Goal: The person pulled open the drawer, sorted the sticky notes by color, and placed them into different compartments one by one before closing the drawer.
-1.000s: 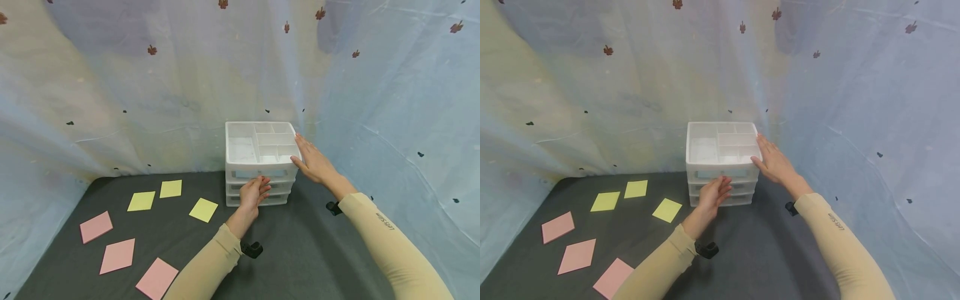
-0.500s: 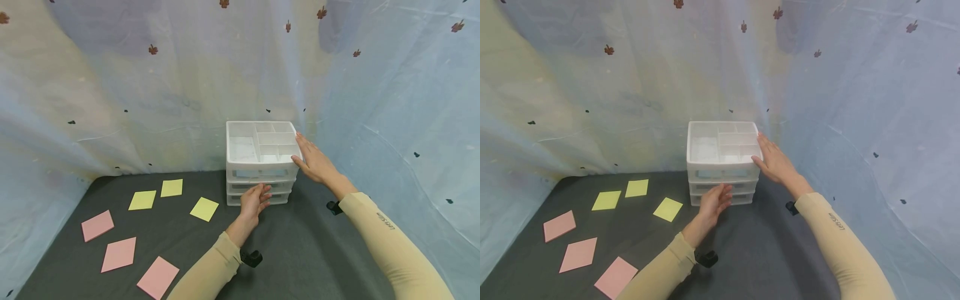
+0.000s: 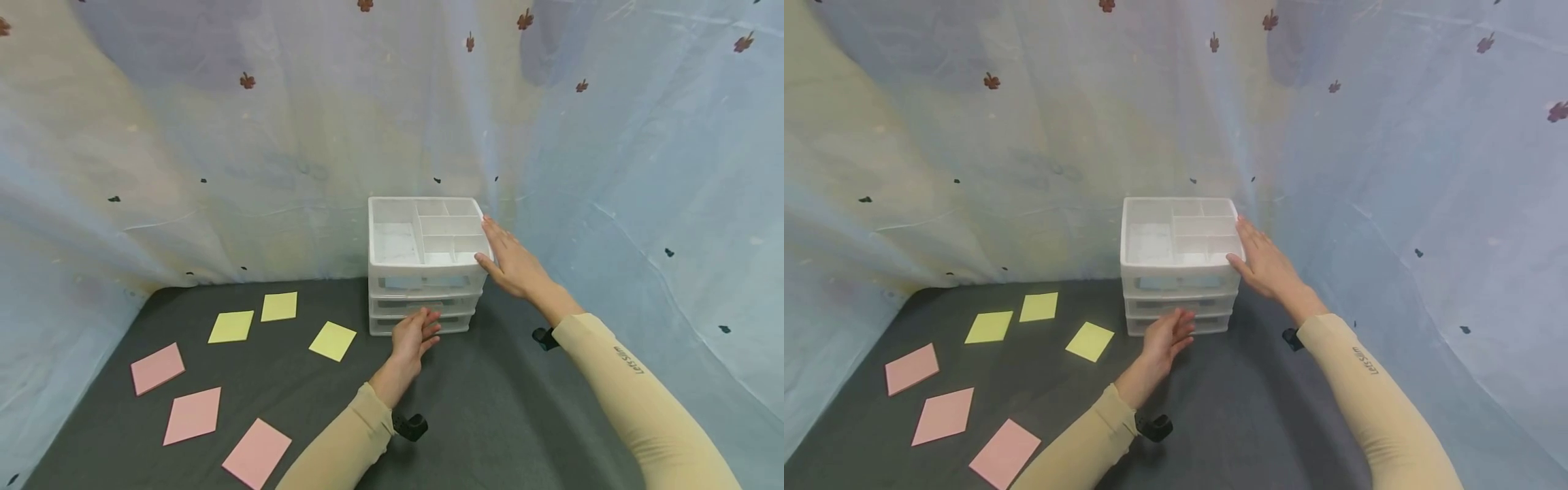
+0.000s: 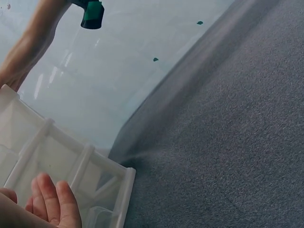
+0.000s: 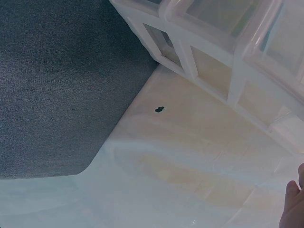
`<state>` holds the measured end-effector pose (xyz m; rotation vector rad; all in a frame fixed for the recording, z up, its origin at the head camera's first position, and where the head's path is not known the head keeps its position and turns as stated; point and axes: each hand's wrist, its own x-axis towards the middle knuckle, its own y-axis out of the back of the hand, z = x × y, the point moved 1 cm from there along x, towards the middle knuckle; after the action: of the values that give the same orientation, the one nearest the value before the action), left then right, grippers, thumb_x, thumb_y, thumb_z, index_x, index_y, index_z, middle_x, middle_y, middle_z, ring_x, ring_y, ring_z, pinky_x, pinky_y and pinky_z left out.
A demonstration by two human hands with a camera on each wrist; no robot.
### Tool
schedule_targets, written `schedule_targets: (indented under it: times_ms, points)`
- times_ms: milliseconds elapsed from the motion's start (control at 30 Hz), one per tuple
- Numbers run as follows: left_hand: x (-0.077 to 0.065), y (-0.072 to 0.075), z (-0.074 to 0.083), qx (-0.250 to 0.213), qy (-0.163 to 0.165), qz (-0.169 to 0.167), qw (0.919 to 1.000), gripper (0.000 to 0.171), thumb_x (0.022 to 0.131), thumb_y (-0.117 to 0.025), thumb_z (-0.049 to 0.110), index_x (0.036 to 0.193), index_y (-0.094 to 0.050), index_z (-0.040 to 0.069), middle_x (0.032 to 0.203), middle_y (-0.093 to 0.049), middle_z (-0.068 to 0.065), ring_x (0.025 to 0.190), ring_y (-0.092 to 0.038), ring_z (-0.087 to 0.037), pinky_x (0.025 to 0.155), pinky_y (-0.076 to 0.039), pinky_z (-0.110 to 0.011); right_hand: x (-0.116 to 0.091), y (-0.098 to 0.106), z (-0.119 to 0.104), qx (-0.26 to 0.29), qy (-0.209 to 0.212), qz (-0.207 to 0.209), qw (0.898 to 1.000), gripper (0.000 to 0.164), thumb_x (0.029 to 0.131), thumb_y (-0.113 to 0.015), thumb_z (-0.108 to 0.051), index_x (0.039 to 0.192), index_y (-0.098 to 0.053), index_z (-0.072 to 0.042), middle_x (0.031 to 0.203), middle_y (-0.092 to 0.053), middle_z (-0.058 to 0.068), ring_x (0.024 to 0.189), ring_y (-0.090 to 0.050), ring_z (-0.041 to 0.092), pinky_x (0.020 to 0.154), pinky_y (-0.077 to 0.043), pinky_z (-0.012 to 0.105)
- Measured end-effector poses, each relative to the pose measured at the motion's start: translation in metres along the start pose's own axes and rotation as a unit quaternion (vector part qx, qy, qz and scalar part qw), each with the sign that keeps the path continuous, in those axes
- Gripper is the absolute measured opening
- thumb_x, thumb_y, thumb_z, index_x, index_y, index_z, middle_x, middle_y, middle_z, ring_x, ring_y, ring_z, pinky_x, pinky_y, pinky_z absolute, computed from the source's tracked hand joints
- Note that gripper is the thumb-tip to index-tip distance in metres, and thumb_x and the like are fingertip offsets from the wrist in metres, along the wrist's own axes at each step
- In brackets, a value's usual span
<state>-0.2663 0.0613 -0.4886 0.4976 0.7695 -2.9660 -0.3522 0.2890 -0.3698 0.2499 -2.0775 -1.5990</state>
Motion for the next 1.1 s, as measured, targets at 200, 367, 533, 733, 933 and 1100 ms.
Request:
schedule_targets:
  times_ms: [200,367,533,733,933,1100]
  points:
    - [0.002,0.001,0.001,-0.005,-0.005,0.006,1.0000,0.041,0.110,-0.057,0.025,0.138,-0.059,-0.005,0.126,-0.073,-0.014,0.095,-0.073,-0.018,0.083,-0.061,-0.033,0.000,0.000,-0.001,0.002,0.003,0.007,1.000,0.076,0.112,-0.036,-0.050,0.167,-0.008,-0.005,0.175,-0.007,0.012,0.159,-0.013,0.036,0.127,-0.015,0.055]
    - [0.003,0.000,0.001,-0.010,-0.004,0.006,0.9999,0.043,0.110,-0.058,0.025,0.139,-0.058,-0.006,0.129,-0.071,-0.017,0.088,-0.073,-0.014,0.083,-0.061,-0.034,0.001,0.000,0.000,0.001,0.003,0.005,1.000,0.076,0.112,-0.037,-0.048,0.167,-0.007,-0.005,0.175,-0.006,0.012,0.159,-0.013,0.036,0.127,-0.013,0.053]
    - [0.007,0.002,-0.001,-0.012,0.003,0.008,0.9999,0.041,0.109,-0.058,0.025,0.138,-0.060,-0.004,0.128,-0.072,-0.016,0.095,-0.073,-0.018,0.088,-0.060,-0.036,0.001,0.000,-0.001,-0.002,-0.001,0.002,1.000,0.076,0.112,-0.037,-0.048,0.167,-0.008,-0.005,0.175,-0.006,0.012,0.159,-0.013,0.036,0.128,-0.013,0.053]
    - [0.012,0.004,0.000,-0.020,0.002,0.018,0.9996,0.034,0.110,-0.057,0.023,0.130,-0.063,-0.004,0.123,-0.074,-0.015,0.096,-0.074,-0.019,0.086,-0.061,-0.035,0.000,0.000,-0.002,-0.001,-0.003,0.001,1.000,0.076,0.112,-0.037,-0.048,0.167,-0.007,-0.005,0.175,-0.006,0.011,0.159,-0.012,0.036,0.127,-0.013,0.053]
    - [0.012,0.004,0.001,-0.012,-0.006,0.025,0.9996,0.037,0.110,-0.057,0.022,0.135,-0.061,-0.005,0.127,-0.072,-0.016,0.090,-0.074,-0.015,0.086,-0.061,-0.035,0.000,0.000,-0.001,0.001,-0.001,0.006,1.000,0.077,0.112,-0.037,-0.049,0.167,-0.008,-0.005,0.175,-0.007,0.011,0.159,-0.013,0.035,0.127,-0.014,0.054]
    - [0.013,0.006,-0.001,-0.006,-0.017,0.020,0.9996,0.040,0.109,-0.058,0.023,0.138,-0.059,-0.005,0.128,-0.072,-0.017,0.090,-0.074,-0.014,0.088,-0.060,-0.037,0.001,-0.001,0.000,0.000,0.002,0.009,1.000,0.077,0.112,-0.037,-0.049,0.167,-0.009,-0.004,0.174,-0.007,0.012,0.159,-0.014,0.036,0.127,-0.014,0.054]
